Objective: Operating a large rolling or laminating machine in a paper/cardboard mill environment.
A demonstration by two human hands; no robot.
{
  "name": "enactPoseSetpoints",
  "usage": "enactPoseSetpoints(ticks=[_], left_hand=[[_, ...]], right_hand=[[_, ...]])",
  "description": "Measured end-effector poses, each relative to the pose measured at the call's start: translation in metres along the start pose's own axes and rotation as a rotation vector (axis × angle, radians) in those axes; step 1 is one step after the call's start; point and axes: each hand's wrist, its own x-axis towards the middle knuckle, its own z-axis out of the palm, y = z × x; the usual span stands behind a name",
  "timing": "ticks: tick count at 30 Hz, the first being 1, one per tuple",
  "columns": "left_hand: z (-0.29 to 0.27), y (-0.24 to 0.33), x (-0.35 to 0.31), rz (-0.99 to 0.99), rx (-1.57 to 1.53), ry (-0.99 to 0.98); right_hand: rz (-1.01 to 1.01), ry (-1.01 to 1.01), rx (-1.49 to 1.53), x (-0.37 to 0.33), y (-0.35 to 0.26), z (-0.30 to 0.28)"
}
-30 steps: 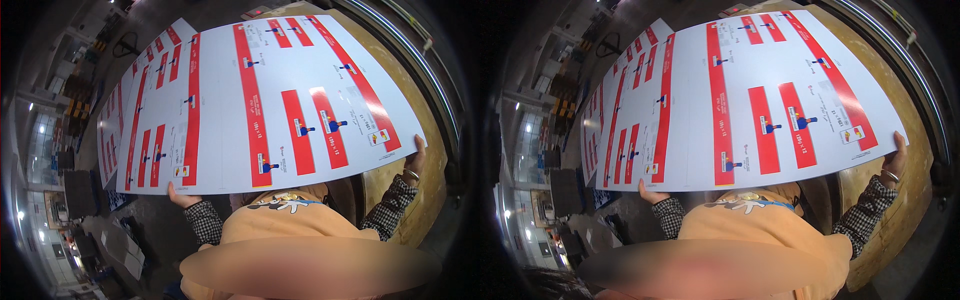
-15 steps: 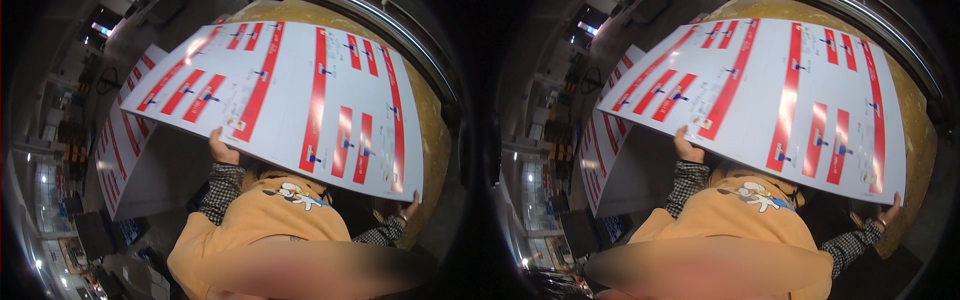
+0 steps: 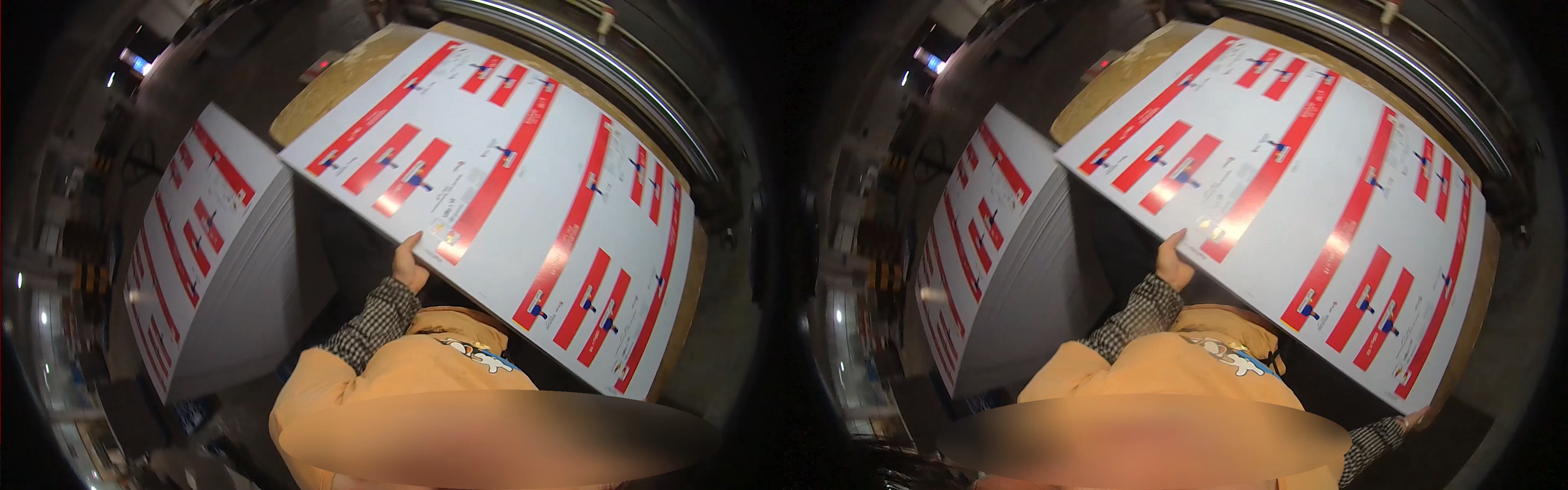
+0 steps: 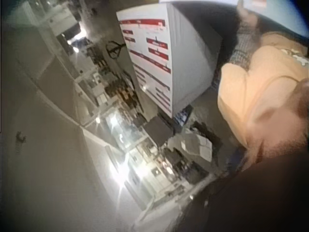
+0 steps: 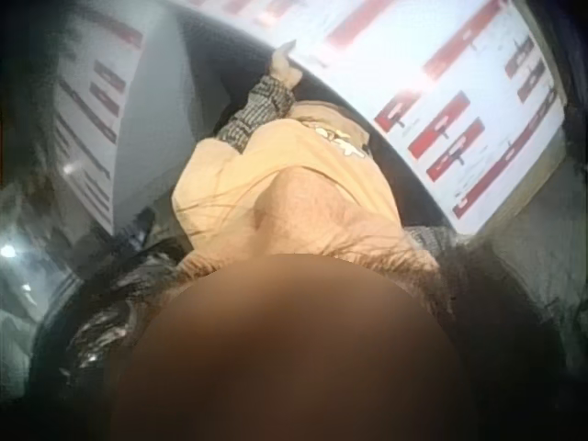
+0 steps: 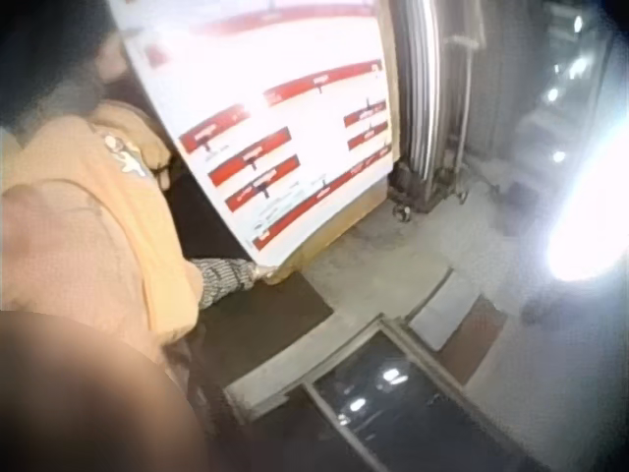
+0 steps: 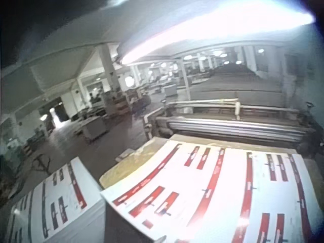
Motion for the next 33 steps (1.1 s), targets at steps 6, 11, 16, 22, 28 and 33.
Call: enactPoseSetpoints(ticks=[6,11,16,22,28,33], left_hand=[[0.013,0.087,0.015,-0.608,1.018,0.04],[-0.024,0.247,0.117,0.648,1.599,0.202],[0.015,0.269,0.185,0.364,1.664,0.997],[-0.014,0.304,0.22,0.061,1.97,0.777],[0.095,0.318,0.153,0.5,1.846,0.478],[0.163,0.234,0.129,0.833,2.577,0.229]], right_hand=[[-0.061,-0.086,-0.193,0.019,-0.026,0.024],[-0.103,-0.135,-0.299,0.025,-0.035,0.032],[-0.176,-0.104,-0.342,0.019,-0.04,0.034],[-0.243,-0.008,-0.365,-0.017,-0.042,0.008],[-0.606,-0.106,-1.037,-0.072,-0.157,0.038],[-0.364,0.205,-2.057,-0.147,-0.169,0.219]])
